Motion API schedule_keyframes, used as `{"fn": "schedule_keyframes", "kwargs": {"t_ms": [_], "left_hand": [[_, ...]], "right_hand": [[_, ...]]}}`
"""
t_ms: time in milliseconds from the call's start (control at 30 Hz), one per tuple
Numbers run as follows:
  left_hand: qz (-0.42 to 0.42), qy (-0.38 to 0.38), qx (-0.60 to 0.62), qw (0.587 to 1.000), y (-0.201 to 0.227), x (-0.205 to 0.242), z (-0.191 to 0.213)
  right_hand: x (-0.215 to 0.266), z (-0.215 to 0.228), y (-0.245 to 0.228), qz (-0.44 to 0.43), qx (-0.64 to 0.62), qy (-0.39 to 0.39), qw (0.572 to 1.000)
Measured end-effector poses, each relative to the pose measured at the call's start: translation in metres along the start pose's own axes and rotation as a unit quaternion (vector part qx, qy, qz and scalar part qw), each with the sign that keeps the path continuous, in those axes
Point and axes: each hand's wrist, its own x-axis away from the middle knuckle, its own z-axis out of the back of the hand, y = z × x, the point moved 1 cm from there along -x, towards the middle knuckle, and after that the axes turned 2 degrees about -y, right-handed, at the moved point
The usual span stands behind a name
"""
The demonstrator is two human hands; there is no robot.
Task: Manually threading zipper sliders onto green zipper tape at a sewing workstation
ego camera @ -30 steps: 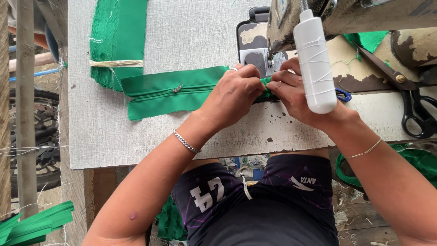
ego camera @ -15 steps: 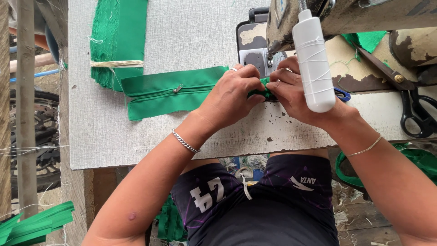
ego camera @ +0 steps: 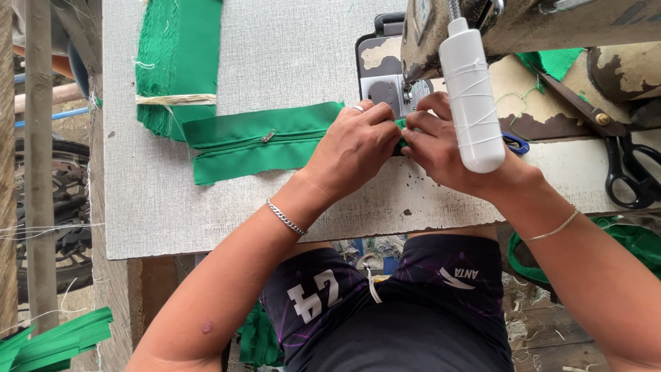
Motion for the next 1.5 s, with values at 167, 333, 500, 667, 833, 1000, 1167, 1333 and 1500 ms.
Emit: {"fn": "schedule_keyframes", "kwargs": {"t_ms": [167,333,500,667,833,1000,1167,1333,1500], "left_hand": [[0.004,-0.001,0.02,1.0,0.0,-0.001,0.002],[0.016,-0.021,0.069,0.997,0.008,-0.005,0.019],[0.041,-0.012,0.044,0.998,0.004,-0.002,0.007],[0.092,-0.02,0.073,0.993,0.007,-0.007,0.007],[0.185,-0.065,0.128,0.972,0.011,-0.016,0.016],[0.24,-0.092,0.127,0.958,0.011,-0.02,0.012],[0.227,-0.127,0.116,0.959,0.01,-0.02,0.02],[0.206,-0.151,0.101,0.962,0.009,-0.018,0.022],[0.174,-0.156,0.095,0.967,0.004,-0.013,0.018]], "right_hand": [[0.004,-0.003,0.001,0.015,0.046,-0.004,0.999],[0.002,-0.009,0.006,0.007,0.009,0.013,1.0],[0.0,-0.008,0.009,-0.055,-0.119,0.02,0.991],[0.006,-0.011,0.009,-0.141,-0.185,-0.016,0.972],[0.002,-0.004,0.005,-0.163,-0.213,-0.028,0.963],[-0.001,0.004,0.004,-0.146,-0.188,-0.05,0.97],[0.003,-0.013,0.01,-0.174,-0.16,-0.057,0.97],[0.005,-0.02,0.019,-0.224,-0.217,-0.067,0.948],[0.0,-0.017,0.022,-0.308,-0.292,-0.078,0.902]]}}
